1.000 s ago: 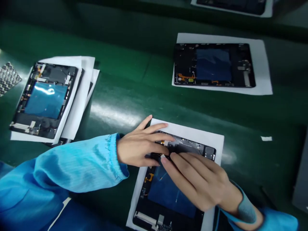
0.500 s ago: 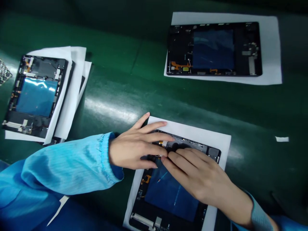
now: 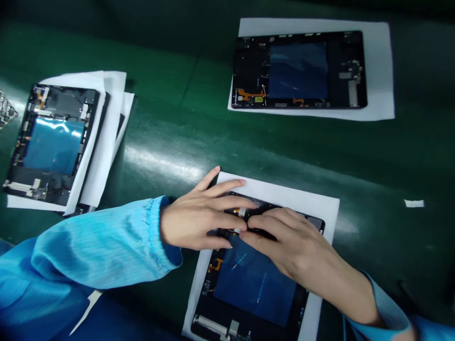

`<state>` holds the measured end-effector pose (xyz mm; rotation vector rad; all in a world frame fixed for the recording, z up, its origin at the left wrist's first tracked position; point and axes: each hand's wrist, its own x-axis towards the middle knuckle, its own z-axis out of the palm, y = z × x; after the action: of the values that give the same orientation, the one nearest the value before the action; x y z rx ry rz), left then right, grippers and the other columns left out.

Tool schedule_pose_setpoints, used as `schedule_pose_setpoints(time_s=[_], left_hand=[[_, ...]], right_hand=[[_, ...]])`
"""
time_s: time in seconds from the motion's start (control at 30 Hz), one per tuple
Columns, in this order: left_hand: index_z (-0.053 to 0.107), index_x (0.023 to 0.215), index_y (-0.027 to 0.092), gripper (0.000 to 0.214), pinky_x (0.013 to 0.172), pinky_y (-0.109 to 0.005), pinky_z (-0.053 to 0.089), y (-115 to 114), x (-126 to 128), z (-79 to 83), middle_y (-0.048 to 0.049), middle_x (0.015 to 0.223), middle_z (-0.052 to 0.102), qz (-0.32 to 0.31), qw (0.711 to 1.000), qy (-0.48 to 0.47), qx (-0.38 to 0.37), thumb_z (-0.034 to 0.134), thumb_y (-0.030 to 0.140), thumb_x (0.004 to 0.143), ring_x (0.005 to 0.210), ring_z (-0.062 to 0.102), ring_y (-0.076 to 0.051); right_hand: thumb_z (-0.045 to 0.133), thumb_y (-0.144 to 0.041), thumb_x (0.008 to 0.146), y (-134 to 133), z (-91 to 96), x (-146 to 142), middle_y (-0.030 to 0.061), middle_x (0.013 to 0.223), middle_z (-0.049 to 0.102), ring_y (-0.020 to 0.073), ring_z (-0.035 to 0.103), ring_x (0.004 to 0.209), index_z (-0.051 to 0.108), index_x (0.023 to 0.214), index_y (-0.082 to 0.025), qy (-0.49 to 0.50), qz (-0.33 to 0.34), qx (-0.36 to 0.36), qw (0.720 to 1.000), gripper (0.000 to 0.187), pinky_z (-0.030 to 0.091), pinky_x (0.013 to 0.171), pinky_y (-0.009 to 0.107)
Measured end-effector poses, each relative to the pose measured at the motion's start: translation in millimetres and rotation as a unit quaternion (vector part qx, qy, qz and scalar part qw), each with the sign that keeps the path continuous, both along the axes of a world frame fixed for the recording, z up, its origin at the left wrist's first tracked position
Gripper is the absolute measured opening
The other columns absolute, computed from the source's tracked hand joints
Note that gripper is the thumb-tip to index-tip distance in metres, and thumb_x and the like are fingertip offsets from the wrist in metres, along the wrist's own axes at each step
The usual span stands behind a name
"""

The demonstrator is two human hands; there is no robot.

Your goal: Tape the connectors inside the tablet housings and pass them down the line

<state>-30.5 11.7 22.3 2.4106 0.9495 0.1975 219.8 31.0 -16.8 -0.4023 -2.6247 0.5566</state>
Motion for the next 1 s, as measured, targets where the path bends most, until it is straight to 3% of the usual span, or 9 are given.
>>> schedule_pose_setpoints(time_s=[0.37, 0.5, 0.63, 0.77, 1.0], left_hand=[[0.067, 0.11, 0.024, 0.035, 0.12, -0.064, -0.007, -0.9, -3.4, -4.4, -0.0012, 0.142, 0.055, -0.009, 0.999, 0.001, 0.041, 0.078, 0.038, 0.08, 0.146, 0.028, -0.031], [0.066, 0.114, 0.023, 0.04, 0.121, -0.064, -0.001, -5.4, -5.8, -8.9, -0.005, 0.143, 0.054, -0.008, 0.995, 0.006, 0.099, 0.075, 0.045, 0.082, 0.143, 0.033, -0.033], [0.071, 0.101, 0.022, 0.021, 0.123, -0.052, 0.015, -15.3, -6.7, -11.2, -0.0008, 0.123, 0.068, -0.03, 0.976, 0.001, 0.218, 0.06, 0.039, 0.095, 0.128, 0.051, -0.024], [0.071, 0.105, 0.02, 0.022, 0.114, -0.043, 0.036, -20.6, -6.7, -8.7, -0.0001, 0.118, 0.071, -0.058, 0.959, 0.015, 0.277, 0.054, 0.033, 0.099, 0.123, 0.055, -0.022], [0.07, 0.11, 0.02, 0.026, 0.11, -0.039, 0.037, -18.7, -8.0, -5.8, -0.0005, 0.119, 0.07, -0.06, 0.955, 0.039, 0.287, 0.049, 0.033, 0.101, 0.122, 0.054, -0.02]], right_hand=[[0.051, -0.003, 0.088, 0.7, 2.8, -2.9, 0.0069, 0.106, 0.064, 0.0212, 0.054, 0.097, 0.062, 0.117, -0.018, -0.008, -0.001, 0.055, 0.998, 0.035, 0.046, 0.08, 0.035], [0.048, -0.003, 0.089, 0.0, 3.8, -3.7, 0.0064, 0.11, 0.065, 0.0221, 0.055, 0.098, 0.062, 0.118, -0.019, -0.024, -0.007, 0.076, 0.997, 0.036, 0.047, 0.081, 0.037], [0.047, -0.007, 0.093, -2.3, 5.9, -4.8, 0.005, 0.109, 0.067, 0.0203, 0.057, 0.098, 0.063, 0.113, -0.017, 0.004, -0.016, 0.098, 0.995, 0.028, 0.048, 0.083, 0.035], [0.047, -0.004, 0.092, -6.6, 5.1, -1.6, 0.0058, 0.112, 0.068, 0.0201, 0.058, 0.101, 0.063, 0.112, -0.013, 0.018, -0.032, 0.126, 0.991, 0.028, 0.048, 0.087, 0.035], [0.043, -0.002, 0.091, -7.1, 13.5, -8.7, 0.005, 0.11, 0.07, 0.0192, 0.06, 0.097, 0.066, 0.106, -0.013, -0.005, -0.03, 0.205, 0.978, 0.03, 0.049, 0.085, 0.034]])
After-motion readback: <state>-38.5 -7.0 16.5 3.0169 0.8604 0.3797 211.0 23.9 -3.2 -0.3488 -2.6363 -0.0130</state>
